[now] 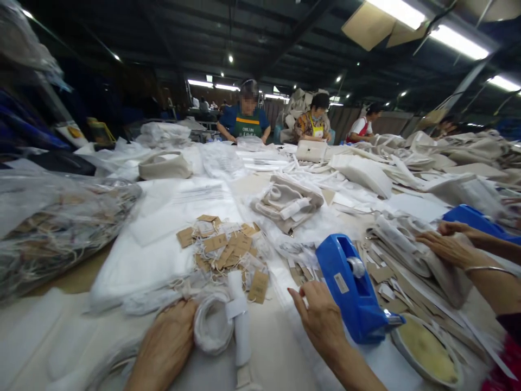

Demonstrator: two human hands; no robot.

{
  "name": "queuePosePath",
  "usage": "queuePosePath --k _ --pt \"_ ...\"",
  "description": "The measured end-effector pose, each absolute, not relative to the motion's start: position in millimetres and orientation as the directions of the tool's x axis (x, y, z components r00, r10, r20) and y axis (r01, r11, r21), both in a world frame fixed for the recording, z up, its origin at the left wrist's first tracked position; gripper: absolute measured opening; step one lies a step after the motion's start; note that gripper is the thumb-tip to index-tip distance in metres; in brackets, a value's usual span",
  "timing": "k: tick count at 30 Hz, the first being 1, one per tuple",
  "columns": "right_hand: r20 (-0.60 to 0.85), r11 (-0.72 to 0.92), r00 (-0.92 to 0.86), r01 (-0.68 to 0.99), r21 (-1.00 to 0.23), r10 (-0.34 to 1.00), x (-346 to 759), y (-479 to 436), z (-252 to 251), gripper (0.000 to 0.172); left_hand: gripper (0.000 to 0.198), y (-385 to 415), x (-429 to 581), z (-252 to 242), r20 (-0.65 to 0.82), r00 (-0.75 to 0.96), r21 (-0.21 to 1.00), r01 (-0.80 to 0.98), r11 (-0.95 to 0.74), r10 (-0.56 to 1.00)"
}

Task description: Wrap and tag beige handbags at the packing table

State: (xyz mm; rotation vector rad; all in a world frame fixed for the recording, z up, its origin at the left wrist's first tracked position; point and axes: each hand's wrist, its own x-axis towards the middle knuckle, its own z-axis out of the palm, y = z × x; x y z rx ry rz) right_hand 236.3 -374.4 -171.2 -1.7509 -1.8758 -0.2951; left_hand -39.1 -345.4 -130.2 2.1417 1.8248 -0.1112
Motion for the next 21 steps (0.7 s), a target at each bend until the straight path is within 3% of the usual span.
queuePosePath --k 2,6,9,16,18,21 --pt "0.467 0.122 -0.02 0.974 -0.189 0.884 218.7 -345.7 -180.3 0.008 0.036 -346.9 -41.3 -134.1 -0.241 0.19 0.237 0.962 -0.132 0.952" --pt "0.406 0.138 -0.029 0.96 -0.242 0.914 205.7 -324.2 -194.7 0.011 0.034 -349.7 -44.0 -140.6 -0.198 0.188 0.305 0.944 -0.122 0.962" --pt "0.343 0.104 0.025 0.93 -0.352 0.939 206.9 -322.3 -196.0 0.021 0.033 -350.0 -43.5 -141.7 -0.193 0.174 0.31 0.945 -0.109 0.966" --pt "0.132 -0.08 0.226 0.736 -0.672 0.965 225.8 -332.0 -164.3 0.02 0.034 -350.4 -42.5 -136.1 -0.192 0.16 0.265 0.958 -0.106 0.968" --pt "0.054 -0.102 0.225 0.625 -0.774 0.973 228.7 -353.1 -160.2 0.018 0.035 -350.5 -42.7 -134.6 -0.195 0.166 0.263 0.958 -0.111 0.967" --pt "-0.228 -0.26 0.144 0.281 -0.924 0.963 226.3 -389.2 -165.2 0.019 0.034 -350.0 -43.1 -134.2 -0.193 0.176 0.27 0.955 -0.12 0.965"
